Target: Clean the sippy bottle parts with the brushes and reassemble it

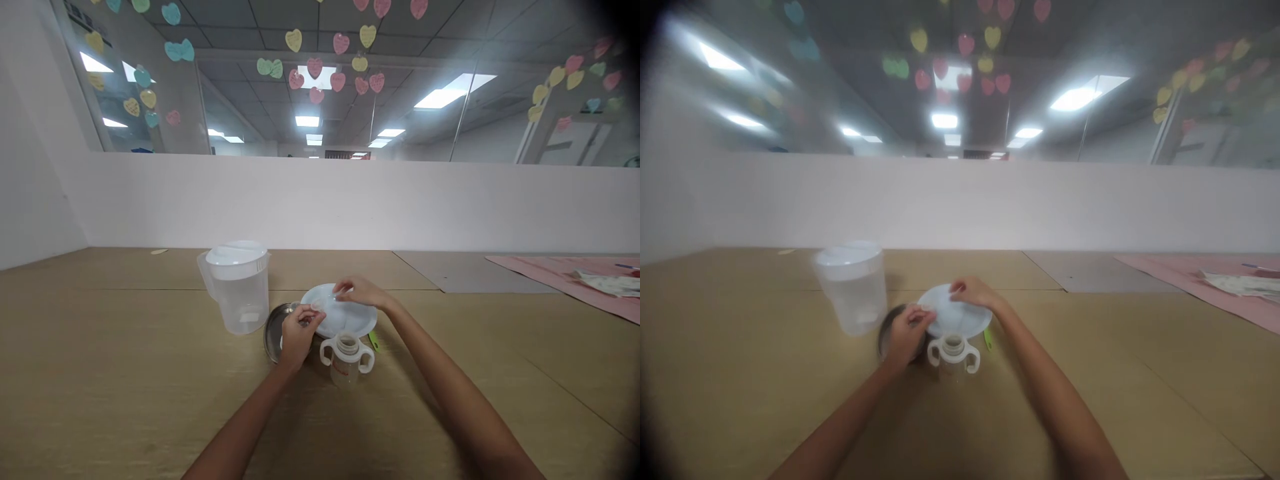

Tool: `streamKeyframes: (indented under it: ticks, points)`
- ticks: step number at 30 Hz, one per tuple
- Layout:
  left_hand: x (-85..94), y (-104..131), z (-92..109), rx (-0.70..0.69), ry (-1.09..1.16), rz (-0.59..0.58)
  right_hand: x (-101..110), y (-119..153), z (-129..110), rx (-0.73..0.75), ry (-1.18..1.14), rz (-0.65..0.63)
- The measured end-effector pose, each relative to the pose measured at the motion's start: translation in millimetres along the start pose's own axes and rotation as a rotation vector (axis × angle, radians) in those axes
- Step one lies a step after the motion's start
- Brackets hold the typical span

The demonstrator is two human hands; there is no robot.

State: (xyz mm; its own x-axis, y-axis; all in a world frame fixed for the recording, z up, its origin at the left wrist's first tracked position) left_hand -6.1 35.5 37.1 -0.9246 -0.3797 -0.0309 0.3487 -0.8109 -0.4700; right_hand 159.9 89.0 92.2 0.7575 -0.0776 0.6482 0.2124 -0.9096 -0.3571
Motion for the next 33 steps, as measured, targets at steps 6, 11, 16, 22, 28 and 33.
streamKeyframes:
  ticks: [6,11,16,22,28,33]
  points:
    - [7.6,-2,13,-0.130,-0.113,-0.005,-38,12,-39,0.175,-0.274,-0.153]
    - [14.8,-9,3,-0.145,-0.097,0.056,-18,0,-23,-0.042,-0.423,0.094]
    - [25.5,-20,-34,0.108,-0.179,0.280,9,0,-12,-0.017,-0.256,-0.038]
    - [25.1,-16,-36,0.108,-0.268,0.181,-21,12,14,-0.008,0.362,-0.343]
    - [22.9,-14,-34,0.055,-0.285,0.118,-43,9,19,-0.017,0.280,-0.400]
    - [34.0,-19,-20,-0.036,-0.189,0.320,19,1,-11,-0.001,0.028,0.133]
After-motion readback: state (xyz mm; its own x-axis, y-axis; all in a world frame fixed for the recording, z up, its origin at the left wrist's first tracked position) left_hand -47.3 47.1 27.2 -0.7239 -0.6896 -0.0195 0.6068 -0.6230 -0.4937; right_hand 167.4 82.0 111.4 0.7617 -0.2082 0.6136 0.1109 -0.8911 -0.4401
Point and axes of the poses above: each hand's wrist, its own y-axis away from the middle knuckle, its own x-axis out of the back of the hand, z = x × y, the point moved 5 cm from there along -y, towards the middle knuckle, and after that the axes turned 15 degrees about z, right-handed, at the moved point
